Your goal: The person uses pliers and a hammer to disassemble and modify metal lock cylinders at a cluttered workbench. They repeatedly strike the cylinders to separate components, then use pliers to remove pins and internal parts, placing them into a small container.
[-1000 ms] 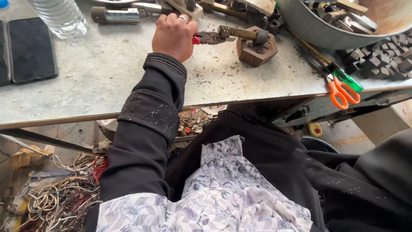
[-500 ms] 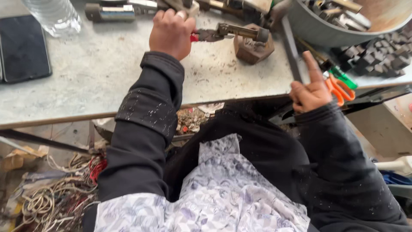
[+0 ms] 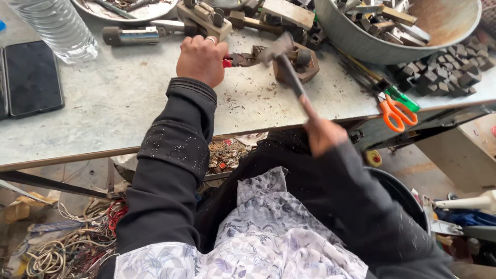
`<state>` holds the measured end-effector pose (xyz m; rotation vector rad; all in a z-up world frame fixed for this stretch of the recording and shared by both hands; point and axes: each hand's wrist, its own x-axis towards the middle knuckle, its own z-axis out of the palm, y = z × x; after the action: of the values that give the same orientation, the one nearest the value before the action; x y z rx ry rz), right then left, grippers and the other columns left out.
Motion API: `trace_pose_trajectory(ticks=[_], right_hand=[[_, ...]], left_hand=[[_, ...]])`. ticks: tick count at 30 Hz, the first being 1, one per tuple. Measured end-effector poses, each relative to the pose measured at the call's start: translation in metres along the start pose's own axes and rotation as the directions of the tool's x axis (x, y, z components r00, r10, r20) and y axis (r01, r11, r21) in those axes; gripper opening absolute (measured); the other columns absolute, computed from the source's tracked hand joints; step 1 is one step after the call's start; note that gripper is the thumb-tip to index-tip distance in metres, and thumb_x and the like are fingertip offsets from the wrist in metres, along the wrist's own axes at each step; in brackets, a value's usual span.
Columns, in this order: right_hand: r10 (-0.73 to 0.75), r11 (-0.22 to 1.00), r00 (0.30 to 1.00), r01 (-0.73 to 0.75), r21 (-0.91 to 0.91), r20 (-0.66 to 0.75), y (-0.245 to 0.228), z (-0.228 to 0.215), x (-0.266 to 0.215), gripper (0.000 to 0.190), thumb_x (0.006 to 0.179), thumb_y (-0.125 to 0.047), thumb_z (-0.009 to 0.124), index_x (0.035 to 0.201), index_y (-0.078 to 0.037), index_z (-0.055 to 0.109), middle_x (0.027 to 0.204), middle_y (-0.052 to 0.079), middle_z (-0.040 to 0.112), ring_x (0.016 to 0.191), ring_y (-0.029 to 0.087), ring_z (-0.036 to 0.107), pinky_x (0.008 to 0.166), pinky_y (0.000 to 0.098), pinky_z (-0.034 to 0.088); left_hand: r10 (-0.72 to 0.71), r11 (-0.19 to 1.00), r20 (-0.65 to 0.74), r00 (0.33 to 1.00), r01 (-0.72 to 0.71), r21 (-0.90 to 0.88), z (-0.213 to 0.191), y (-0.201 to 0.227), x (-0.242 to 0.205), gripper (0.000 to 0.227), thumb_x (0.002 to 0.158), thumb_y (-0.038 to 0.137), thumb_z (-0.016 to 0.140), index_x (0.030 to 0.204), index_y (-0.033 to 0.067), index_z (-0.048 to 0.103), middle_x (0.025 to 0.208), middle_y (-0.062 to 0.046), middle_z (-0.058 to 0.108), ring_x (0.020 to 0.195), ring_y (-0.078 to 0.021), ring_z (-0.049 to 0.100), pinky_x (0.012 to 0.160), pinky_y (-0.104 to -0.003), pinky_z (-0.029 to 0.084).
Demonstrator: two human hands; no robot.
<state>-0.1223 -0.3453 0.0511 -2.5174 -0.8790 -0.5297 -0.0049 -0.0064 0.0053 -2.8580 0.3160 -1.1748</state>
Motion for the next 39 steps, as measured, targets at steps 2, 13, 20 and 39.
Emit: trace_pose_trajectory(ticks=[2,13,20,39], right_hand=[[0.124,0.989,0.992,-0.123,-0.08,0.015,0.009,0.009,0.011,0.037,0.101,-0.006,0.059,0.138,-0.006,0.057,0.105,0.021,0.07,0.085,0.035,0.069,0.071,0.0387,0.056],[0.045,0.948,0.999,-0.037,0.316,-0.02,0.001,0.006,0.009,0.056,0.105,0.001,0.053,0.159,-0.012,0.043,0.089,0.007,0.064,0.069,0.011,0.062,0.067,0.0257,0.054],[-0.015,0.928,0.986,0.075,0.365,-0.166,0.001,0.0,-0.003,0.055,0.104,0.001,0.054,0.157,-0.008,0.043,0.106,0.012,0.068,0.068,0.017,0.057,0.068,0.0295,0.051],[0.464,0.855,0.885,-0.437,-0.28,0.037,0.185,0.028,0.027,0.049,0.093,-0.034,0.066,0.142,-0.033,0.061,0.116,0.021,0.065,0.1,0.04,0.065,0.087,0.0538,0.053]], left_hand=[[-0.016,1.0,-0.036,0.999,0.016,0.007,-0.002,-0.001,-0.005,0.009,0.09,0.013,0.065,0.082,0.016,0.068,0.081,-0.005,0.066,0.076,-0.0272,0.062,0.075,-0.041,0.047],[-0.045,0.994,0.029,0.999,0.048,-0.094,-0.001,-0.003,-0.003,0.01,0.094,0.016,0.066,0.086,0.015,0.071,0.081,-0.006,0.067,0.076,-0.0273,0.062,0.074,-0.043,0.046],[-0.042,0.991,-0.063,0.997,0.034,-0.13,-0.008,0.002,-0.001,0.007,0.088,0.017,0.068,0.083,0.0171,0.072,0.085,-0.007,0.068,0.079,-0.0291,0.063,0.073,-0.044,0.046],[-0.182,0.965,0.016,0.983,0.182,-0.192,-0.014,-0.003,0.005,0.012,0.085,0.02,0.073,0.083,0.0092,0.068,0.084,-0.011,0.067,0.078,-0.0351,0.065,0.07,-0.049,0.05]])
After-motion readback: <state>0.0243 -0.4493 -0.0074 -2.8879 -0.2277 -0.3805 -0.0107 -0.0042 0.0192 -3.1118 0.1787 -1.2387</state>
